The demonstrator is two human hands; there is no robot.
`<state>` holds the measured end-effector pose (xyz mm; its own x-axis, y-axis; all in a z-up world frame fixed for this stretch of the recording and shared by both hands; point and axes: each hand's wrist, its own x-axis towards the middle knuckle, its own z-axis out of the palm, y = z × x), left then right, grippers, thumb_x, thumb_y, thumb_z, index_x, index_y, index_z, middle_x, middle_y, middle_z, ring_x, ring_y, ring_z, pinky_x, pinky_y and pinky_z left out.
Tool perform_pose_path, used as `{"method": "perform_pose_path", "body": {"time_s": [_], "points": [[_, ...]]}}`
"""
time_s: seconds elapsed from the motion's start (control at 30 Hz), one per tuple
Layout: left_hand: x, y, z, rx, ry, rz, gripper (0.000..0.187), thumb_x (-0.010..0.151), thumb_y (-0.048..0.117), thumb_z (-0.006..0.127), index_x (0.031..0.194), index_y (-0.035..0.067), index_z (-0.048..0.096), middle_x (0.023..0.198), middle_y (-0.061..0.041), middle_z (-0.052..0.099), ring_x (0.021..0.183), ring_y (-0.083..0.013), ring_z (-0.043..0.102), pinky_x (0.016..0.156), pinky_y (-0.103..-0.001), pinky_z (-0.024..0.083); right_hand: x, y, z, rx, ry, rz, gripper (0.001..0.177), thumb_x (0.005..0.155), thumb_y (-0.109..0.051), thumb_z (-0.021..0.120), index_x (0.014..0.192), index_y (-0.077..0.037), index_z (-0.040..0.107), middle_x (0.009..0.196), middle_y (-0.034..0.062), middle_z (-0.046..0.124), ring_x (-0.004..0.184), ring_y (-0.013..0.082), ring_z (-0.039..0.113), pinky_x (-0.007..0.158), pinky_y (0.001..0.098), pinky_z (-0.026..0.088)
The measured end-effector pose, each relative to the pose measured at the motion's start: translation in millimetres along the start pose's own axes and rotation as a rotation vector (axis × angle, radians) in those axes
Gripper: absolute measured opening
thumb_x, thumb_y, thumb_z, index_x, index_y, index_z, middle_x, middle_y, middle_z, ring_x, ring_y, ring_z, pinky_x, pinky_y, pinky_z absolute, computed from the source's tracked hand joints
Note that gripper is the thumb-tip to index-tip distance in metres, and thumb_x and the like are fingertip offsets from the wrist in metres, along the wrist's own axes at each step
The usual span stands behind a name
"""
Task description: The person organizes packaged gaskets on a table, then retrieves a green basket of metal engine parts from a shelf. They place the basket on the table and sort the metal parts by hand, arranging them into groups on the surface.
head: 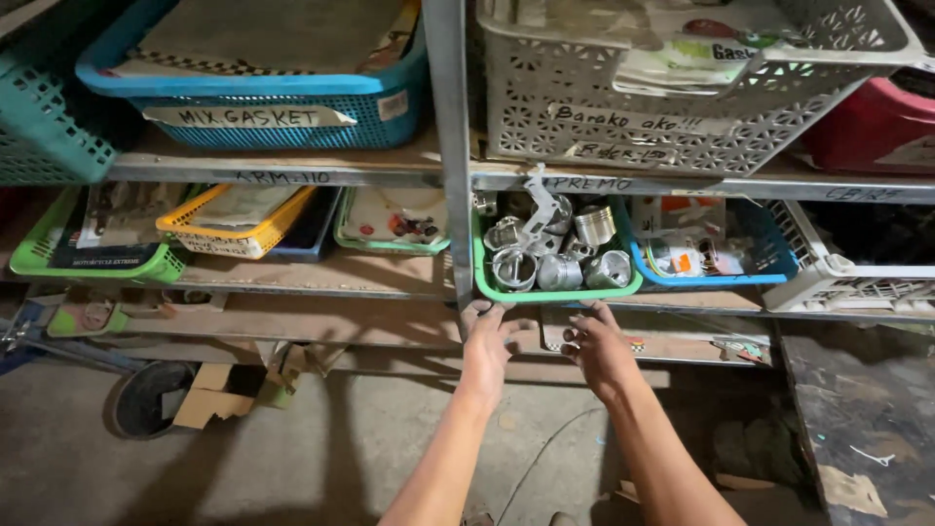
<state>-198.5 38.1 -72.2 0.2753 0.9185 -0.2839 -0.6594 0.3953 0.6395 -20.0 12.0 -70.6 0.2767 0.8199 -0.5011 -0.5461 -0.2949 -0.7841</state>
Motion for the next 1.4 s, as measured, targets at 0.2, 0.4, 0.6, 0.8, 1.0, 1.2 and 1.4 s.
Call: {"method": "perform_pose_path", "body": {"time_s": [0.2,0.4,0.6,0.8,1.0,1.2,1.4], "points": [[-11.5,-10.1,-5.4,0.050,0.077,-0.014,0.030,0.098,0.039,0.054,0.114,0.030,0.030,0.126,-0.007,0.059,0.093,-0.0312,0.065,0.062,-0.034,0.039,-5.6,10.8,-12.4,0.032,-0.014,0.004,0.036,0.090,-0.004,0.062,0.121,-0.019,0.049,0.090,-0.0024,0.046,0.078,0.0179,0.055,0.069,0.0341,0.047],[-15.8,-16.1,-4.6,0.083,0.112,0.030,0.031,0.098,0.040,0.053,0.116,0.030,0.030,0.122,-0.006,0.058,0.091,-0.0302,0.063,0.062,-0.032,0.037,-12.3,9.9,-15.1,0.032,-0.034,-0.010,0.032,0.090,-0.004,0.062,0.114,-0.019,0.048,0.086,-0.0032,0.049,0.074,0.0168,0.055,0.066,0.0322,0.046],[-28.0,-19.5,-1.4,0.160,0.132,0.034,0.038,0.096,0.042,0.058,0.119,0.029,0.031,0.108,-0.002,0.055,0.095,-0.0260,0.062,0.066,-0.031,0.035,-27.5,14.3,-19.3,0.032,-0.035,-0.018,0.037,0.088,-0.004,0.063,0.119,-0.018,0.049,0.085,0.0006,0.050,0.072,0.0187,0.056,0.067,0.0343,0.048],[-43.9,-12.0,7.4,0.198,0.148,0.030,0.037,0.097,0.042,0.058,0.119,0.026,0.032,0.100,-0.006,0.057,0.093,-0.0236,0.061,0.068,-0.031,0.033,-42.3,12.4,-21.9,-0.003,-0.026,-0.027,0.032,0.088,-0.004,0.062,0.115,-0.017,0.050,0.084,-0.0011,0.050,0.071,0.0169,0.056,0.067,0.0326,0.047],[-61.3,-13.1,15.2,0.172,0.150,0.041,0.039,0.097,0.042,0.059,0.117,0.026,0.031,0.101,-0.005,0.054,0.089,-0.0248,0.062,0.065,-0.032,0.034,-60.5,11.9,-22.4,-0.001,-0.039,-0.028,0.038,0.087,-0.001,0.062,0.119,-0.018,0.050,0.081,-0.0024,0.047,0.068,0.0168,0.053,0.065,0.0338,0.046],[-71.4,-24.8,12.6,0.181,0.157,0.056,0.037,0.098,0.040,0.058,0.115,0.023,0.031,0.107,-0.008,0.058,0.086,-0.0246,0.060,0.063,-0.031,0.032,-70.7,14.1,-37.5,-0.007,-0.082,-0.033,0.039,0.087,-0.001,0.061,0.122,-0.017,0.050,0.079,-0.0016,0.046,0.068,0.0172,0.053,0.065,0.0339,0.046],[-75.4,-35.0,10.7,0.173,0.226,0.050,0.031,0.098,0.037,0.057,0.113,0.024,0.033,0.102,-0.009,0.057,0.080,-0.0254,0.062,0.059,-0.030,0.032,-67.9,20.2,-54.9,-0.012,-0.099,0.001,0.039,0.087,-0.001,0.061,0.121,-0.016,0.050,0.082,0.0012,0.049,0.071,0.0221,0.053,0.066,0.0390,0.047]]}}
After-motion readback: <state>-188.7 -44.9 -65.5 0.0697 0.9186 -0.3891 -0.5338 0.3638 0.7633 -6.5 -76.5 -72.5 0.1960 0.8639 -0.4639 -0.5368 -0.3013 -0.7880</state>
